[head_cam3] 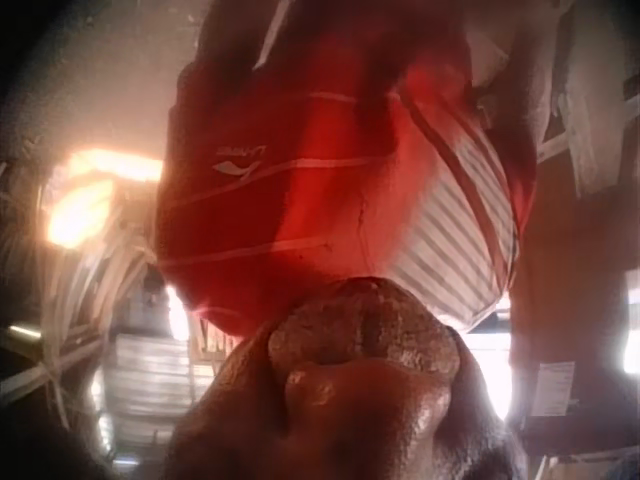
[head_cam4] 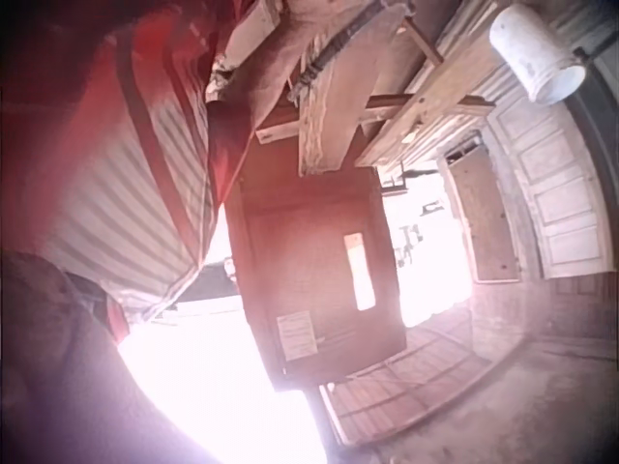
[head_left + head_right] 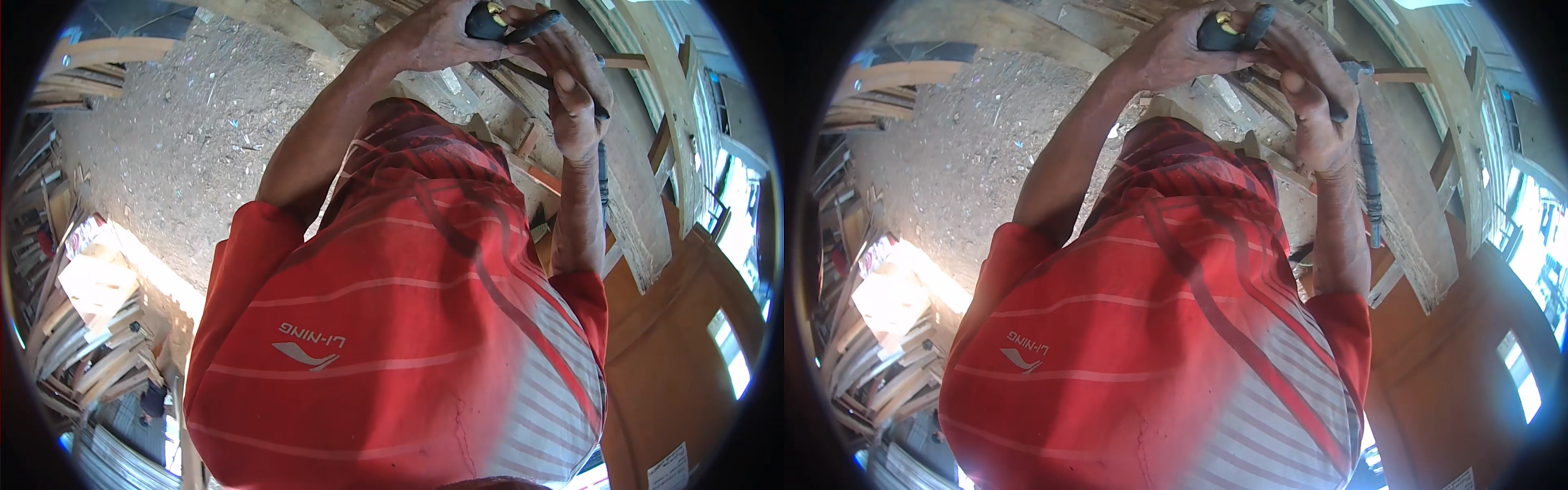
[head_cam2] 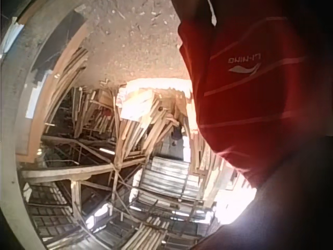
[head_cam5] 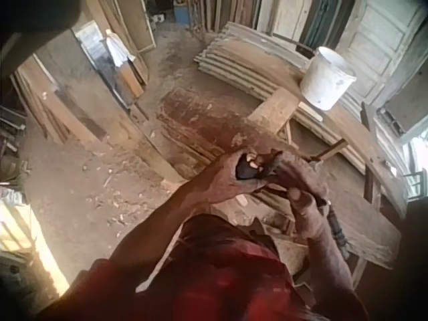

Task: The person removes nails from a wooden plank using a hammer, pliers, and a punch.

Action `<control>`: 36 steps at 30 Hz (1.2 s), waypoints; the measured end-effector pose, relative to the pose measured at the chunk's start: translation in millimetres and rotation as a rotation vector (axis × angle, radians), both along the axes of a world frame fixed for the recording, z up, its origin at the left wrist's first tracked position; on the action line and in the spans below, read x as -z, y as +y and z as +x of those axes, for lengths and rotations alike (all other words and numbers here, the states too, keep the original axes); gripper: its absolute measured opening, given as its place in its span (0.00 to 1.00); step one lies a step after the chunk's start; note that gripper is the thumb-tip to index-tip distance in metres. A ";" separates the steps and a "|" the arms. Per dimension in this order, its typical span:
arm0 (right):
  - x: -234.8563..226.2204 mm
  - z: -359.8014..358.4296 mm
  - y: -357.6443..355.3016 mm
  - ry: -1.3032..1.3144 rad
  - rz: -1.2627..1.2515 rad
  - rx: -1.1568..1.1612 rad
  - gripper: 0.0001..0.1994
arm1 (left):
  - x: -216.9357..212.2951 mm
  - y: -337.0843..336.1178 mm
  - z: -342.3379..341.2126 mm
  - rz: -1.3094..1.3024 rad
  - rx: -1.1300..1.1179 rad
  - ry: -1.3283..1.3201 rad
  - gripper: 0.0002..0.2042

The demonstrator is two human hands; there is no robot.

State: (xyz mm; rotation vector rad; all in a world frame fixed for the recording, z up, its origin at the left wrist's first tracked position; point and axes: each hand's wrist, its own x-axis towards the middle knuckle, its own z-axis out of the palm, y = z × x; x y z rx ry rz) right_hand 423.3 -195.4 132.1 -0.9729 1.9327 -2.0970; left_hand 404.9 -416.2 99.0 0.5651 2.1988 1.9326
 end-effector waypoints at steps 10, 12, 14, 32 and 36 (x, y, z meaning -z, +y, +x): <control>4.8 2.2 -55.0 0.063 0.052 0.576 0.21 | 1.0 14.4 22.6 0.171 -0.147 0.182 0.27; 12.7 -7.0 -20.2 0.147 0.079 0.416 0.23 | 2.2 12.9 25.8 0.012 -0.187 0.106 0.26; 18.0 -13.6 2.1 0.216 0.059 0.035 0.30 | -3.2 14.0 26.2 -0.148 -0.198 0.030 0.25; 4.5 -29.7 -7.8 0.166 0.041 -0.306 0.31 | 27.5 11.9 42.1 -0.058 -0.285 0.040 0.25; 15.0 -32.3 -3.0 0.084 -0.088 -0.296 0.31 | 26.6 16.0 39.8 -0.051 -0.262 -0.012 0.22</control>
